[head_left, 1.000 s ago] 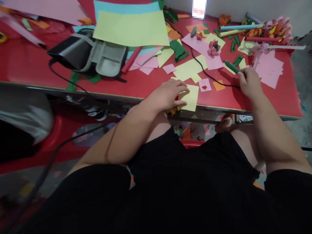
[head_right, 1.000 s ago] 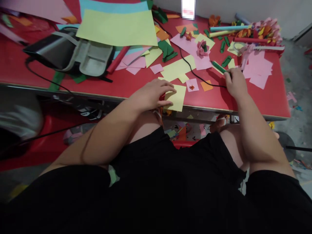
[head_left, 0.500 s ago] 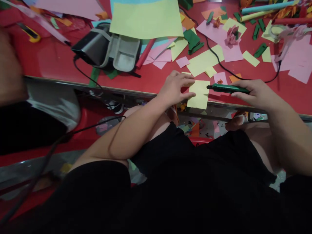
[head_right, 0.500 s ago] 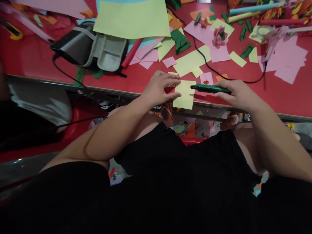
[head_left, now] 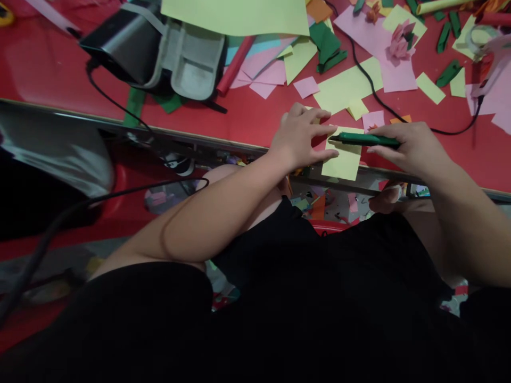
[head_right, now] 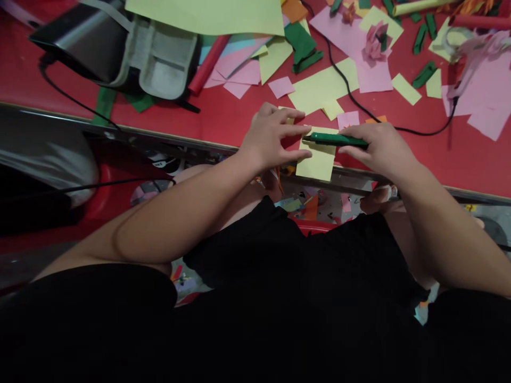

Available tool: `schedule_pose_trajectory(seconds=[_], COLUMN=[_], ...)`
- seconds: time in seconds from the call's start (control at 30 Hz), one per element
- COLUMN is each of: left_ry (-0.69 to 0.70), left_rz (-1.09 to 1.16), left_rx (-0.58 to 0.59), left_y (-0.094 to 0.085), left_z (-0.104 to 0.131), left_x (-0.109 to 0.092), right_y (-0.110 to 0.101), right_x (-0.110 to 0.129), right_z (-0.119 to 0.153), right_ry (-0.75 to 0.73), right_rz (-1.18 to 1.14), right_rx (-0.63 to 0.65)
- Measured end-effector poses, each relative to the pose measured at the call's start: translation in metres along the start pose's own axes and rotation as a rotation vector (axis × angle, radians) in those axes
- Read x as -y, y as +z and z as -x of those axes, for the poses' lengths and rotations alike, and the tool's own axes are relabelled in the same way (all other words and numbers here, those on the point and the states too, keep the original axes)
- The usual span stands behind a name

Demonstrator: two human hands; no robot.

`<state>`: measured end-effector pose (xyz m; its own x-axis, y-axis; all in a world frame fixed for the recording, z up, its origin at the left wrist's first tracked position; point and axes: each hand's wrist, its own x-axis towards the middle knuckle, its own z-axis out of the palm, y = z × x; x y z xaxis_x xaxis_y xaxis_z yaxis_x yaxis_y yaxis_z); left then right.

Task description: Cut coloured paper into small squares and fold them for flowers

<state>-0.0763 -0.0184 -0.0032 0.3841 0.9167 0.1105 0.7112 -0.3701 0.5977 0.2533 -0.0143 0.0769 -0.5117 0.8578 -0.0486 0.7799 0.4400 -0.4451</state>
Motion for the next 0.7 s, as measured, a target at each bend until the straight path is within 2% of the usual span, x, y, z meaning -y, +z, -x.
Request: schedule_pose_trajectory(seconds=[0.3,0.47,0.7], left_ry=[0.021,0.012,-0.029], left_rz=[0.008,0.001,-0.047], left_rx=[-0.016,-0.01,0.008], left_y=[0.003,0.002,0.001], left_z=[-0.001,-0.001,0.0], left_x=[0.002,0.003,-0.002], right_y=[0.002,0.0,-0.01], right_x=[0.004,0.004,-0.005], right_z=[-0.003,0.002,0.014], right_ry=[0.017,0.041,0.106], right_rz=[0.042,0.023,0.0], right_rx=[0.008,-0.009,0.033])
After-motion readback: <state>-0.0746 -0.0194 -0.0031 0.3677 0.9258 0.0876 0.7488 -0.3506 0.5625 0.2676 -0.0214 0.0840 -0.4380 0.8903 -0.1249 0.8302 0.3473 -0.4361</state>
